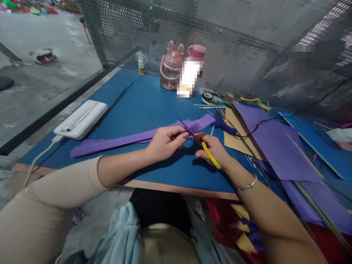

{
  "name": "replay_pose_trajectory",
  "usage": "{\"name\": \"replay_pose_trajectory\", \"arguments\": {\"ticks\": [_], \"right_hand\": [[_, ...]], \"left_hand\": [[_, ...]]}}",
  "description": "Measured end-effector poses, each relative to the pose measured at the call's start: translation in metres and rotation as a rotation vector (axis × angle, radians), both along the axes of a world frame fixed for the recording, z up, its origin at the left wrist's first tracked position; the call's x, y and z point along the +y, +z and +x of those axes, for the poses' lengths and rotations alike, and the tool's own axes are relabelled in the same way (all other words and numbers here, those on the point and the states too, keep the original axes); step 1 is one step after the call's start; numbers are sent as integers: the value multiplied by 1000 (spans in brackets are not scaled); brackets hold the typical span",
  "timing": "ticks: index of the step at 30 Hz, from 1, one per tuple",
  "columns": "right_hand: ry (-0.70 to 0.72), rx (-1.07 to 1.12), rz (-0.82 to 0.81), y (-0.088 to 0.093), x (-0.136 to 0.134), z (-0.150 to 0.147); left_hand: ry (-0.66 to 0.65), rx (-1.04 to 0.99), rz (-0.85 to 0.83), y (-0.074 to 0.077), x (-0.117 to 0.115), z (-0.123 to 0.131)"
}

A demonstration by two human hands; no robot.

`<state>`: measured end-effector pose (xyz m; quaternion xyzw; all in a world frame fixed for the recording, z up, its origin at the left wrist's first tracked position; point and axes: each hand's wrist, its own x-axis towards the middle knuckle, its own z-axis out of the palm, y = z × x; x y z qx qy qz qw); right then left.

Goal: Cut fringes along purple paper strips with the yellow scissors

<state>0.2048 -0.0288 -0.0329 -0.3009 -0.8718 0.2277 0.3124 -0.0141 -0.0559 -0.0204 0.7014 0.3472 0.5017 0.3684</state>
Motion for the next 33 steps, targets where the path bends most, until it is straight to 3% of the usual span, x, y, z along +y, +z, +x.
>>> {"name": "replay_pose_trajectory", "arguments": {"ticks": [9,14,22,33], "right_hand": [[-52,-52,61,-3,1,-2],[-85,-87,21,1,3,-4],[95,-239,-112,19,26,-13],[-82,-63,36,7,26,-31]], "left_hand": [[45,42,-53,-1,2,-2],[27,-50,-116,-3,6,-1],[132,-183,-143,-11,27,-6],[176,-23,-37,-9,29,-12]]}}
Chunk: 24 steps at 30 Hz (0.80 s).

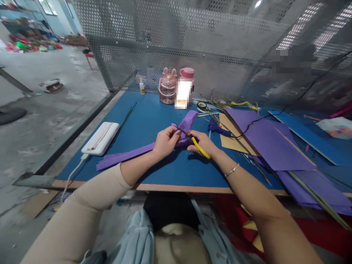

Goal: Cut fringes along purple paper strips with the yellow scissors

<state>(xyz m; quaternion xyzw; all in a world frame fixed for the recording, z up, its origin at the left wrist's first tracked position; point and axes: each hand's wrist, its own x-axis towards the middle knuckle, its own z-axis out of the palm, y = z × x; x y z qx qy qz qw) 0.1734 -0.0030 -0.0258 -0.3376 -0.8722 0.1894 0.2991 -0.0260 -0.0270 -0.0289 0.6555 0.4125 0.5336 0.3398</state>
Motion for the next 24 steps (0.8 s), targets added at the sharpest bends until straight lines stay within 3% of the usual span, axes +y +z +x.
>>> {"name": "replay_pose_trajectory", "arguments": {"ticks": [5,12,24], "right_hand": [[-8,51,70,-7,-4,3],[-23,61,39,-4,-8,4],[-87,86,21,-8,-7,4]], "left_hand": [[-19,47,58,4,-6,1],[-38,43,70,5,-5,0],[-118,-110,-119,0,1,1]]}}
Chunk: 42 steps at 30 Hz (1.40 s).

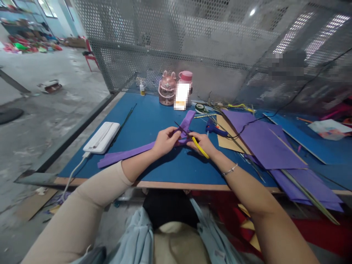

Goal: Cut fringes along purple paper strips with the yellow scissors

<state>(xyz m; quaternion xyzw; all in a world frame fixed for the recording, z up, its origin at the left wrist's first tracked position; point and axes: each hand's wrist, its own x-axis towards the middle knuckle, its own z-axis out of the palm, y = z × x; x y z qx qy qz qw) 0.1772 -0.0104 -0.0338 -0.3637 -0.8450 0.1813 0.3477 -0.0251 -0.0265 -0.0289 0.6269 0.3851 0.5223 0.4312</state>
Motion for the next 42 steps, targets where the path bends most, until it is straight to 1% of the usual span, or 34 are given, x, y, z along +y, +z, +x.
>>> {"name": "replay_pose_trajectory", "arguments": {"ticks": [3,6,11,14,17,20,24,27,36,42], "right_hand": [[-7,-18,-35,2,0,0],[-4,-83,-58,5,0,2],[95,-145,-45,6,1,4],[100,-157,-29,6,0,3],[112,-152,-37,7,-1,2],[167,-125,-81,12,-3,2],[213,-99,-133,18,-5,4],[234,-83,-149,19,-6,5],[182,-98,-61,15,-5,4],[119,-64,-111,15,-6,2]], "left_hand": [[-8,-26,-24,-1,2,0],[-3,-50,-24,0,2,0],[21,-82,-2,0,2,0],[22,-50,17,1,1,0],[37,-17,38,1,0,0],[41,8,64,1,0,0],[25,-7,67,1,-1,0],[13,-22,69,0,-1,0],[32,15,54,5,-5,1],[19,25,30,4,-5,1]]}}
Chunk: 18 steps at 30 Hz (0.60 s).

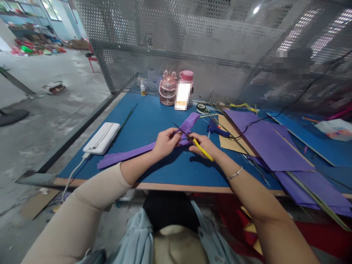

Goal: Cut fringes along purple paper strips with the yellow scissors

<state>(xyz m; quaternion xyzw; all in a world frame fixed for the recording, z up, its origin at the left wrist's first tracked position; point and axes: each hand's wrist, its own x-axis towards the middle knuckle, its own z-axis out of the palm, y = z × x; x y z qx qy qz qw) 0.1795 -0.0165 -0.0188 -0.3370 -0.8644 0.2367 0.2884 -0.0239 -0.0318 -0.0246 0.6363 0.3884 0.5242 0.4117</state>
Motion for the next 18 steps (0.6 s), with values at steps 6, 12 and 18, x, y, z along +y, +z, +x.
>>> {"name": "replay_pose_trajectory", "arguments": {"ticks": [6,12,18], "right_hand": [[-73,1,0,0,-1,1],[-117,19,-18,-1,0,1],[27,-40,-57,0,3,6]], "left_hand": [[18,-12,-10,-3,1,-1],[32,-13,-30,-1,1,-1],[36,-43,-21,0,2,-1]]}}
